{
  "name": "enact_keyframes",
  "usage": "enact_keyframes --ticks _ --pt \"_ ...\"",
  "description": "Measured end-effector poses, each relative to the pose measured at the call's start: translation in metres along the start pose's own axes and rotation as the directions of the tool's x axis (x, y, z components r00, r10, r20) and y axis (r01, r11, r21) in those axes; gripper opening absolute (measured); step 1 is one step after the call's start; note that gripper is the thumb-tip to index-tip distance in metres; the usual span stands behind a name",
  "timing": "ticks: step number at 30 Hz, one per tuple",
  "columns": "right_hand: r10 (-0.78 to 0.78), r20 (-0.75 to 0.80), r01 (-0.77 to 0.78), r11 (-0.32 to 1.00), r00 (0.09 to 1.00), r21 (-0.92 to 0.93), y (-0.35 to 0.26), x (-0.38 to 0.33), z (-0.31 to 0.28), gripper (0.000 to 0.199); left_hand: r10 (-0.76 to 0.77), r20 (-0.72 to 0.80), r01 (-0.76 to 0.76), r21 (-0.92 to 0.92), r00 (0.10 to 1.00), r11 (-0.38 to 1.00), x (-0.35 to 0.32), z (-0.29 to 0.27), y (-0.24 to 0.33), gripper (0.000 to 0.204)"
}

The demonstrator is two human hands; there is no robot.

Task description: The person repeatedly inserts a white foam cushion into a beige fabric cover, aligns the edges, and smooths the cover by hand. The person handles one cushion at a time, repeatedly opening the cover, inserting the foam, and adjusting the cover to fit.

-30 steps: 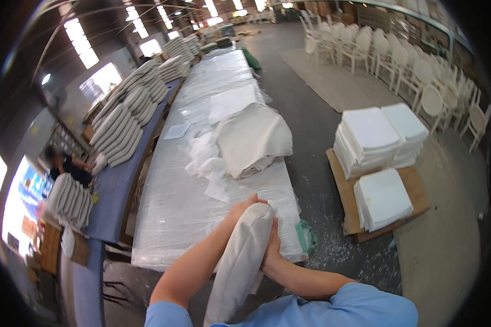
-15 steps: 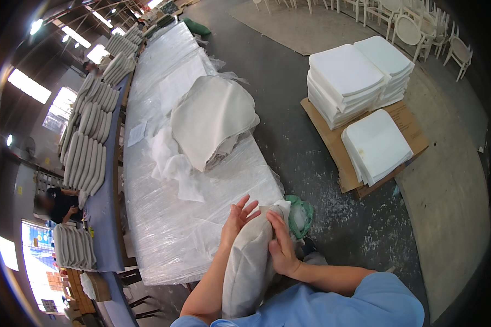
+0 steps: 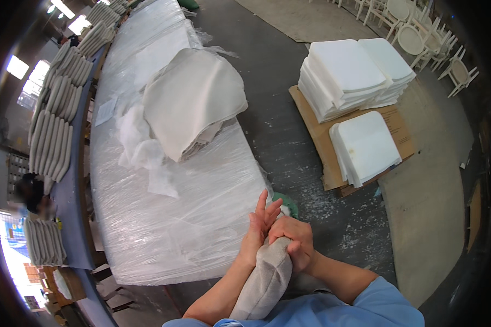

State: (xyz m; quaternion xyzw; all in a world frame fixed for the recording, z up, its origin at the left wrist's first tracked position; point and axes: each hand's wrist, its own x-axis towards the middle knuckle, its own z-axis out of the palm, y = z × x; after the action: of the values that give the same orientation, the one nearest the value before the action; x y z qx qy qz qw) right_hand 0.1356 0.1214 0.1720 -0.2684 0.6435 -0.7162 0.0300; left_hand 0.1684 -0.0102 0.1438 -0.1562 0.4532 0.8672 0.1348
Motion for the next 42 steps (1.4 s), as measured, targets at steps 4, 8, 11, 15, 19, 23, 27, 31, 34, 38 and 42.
enact_keyframes --ticks 4,8,11,15,19,23,27,31,34,38,42 --pt "0.130 0.145 -0.145 0.985 0.981 0.092 0.010 0.011 -0.027 0.064 0.014 0.057 -0.020 0.104 0.998 0.994 0.016 0.005 -0.013 0.093" --pt "0.216 0.337 -0.299 0.929 0.917 0.217 0.022 0.021 -0.040 0.064 0.005 0.067 -0.007 0.026 0.998 1.000 0.021 0.008 -0.019 0.094" --pt "0.234 0.401 -0.376 0.869 0.886 0.323 0.031 0.016 -0.045 0.071 -0.031 0.075 0.026 0.060 0.997 0.998 0.027 0.006 -0.021 0.096" --pt "0.349 0.097 -0.303 0.602 0.932 0.739 0.037 -0.011 -0.043 0.080 -0.062 0.020 0.061 0.045 0.998 0.997 0.028 -0.013 -0.021 0.098" --pt "0.395 -0.366 -0.144 0.821 0.843 0.552 0.047 -0.067 -0.021 0.091 -0.041 -0.038 0.046 0.127 0.998 0.991 0.031 -0.010 0.011 0.097" --pt "0.291 -0.473 -0.158 0.941 0.832 0.300 0.050 -0.080 0.014 0.091 0.107 0.018 -0.108 0.271 0.994 0.956 0.047 0.043 0.043 0.097" --pt "0.118 -0.374 -0.090 0.992 0.920 0.091 0.051 -0.065 0.013 0.081 0.062 0.075 -0.092 0.507 0.995 0.857 0.031 0.043 0.020 0.093" --pt "0.057 -0.334 -0.018 0.993 0.941 0.120 0.051 -0.049 0.008 0.069 0.100 -0.014 -0.077 0.542 0.995 0.837 0.019 0.047 0.004 0.091" --pt "0.043 -0.084 -0.031 0.989 0.996 0.147 0.047 -0.031 -0.014 0.055 0.132 0.033 -0.130 0.515 0.991 0.847 0.018 0.026 -0.004 0.086" --pt "0.082 0.223 -0.134 0.964 0.971 0.231 0.041 0.001 -0.029 0.045 0.260 -0.125 -0.171 0.483 0.957 0.859 0.017 0.025 -0.004 0.086" --pt "0.168 0.266 -0.238 0.936 0.949 0.258 0.043 -0.001 -0.032 0.053 0.357 -0.187 -0.223 0.504 0.915 0.834 0.019 0.022 -0.010 0.084"
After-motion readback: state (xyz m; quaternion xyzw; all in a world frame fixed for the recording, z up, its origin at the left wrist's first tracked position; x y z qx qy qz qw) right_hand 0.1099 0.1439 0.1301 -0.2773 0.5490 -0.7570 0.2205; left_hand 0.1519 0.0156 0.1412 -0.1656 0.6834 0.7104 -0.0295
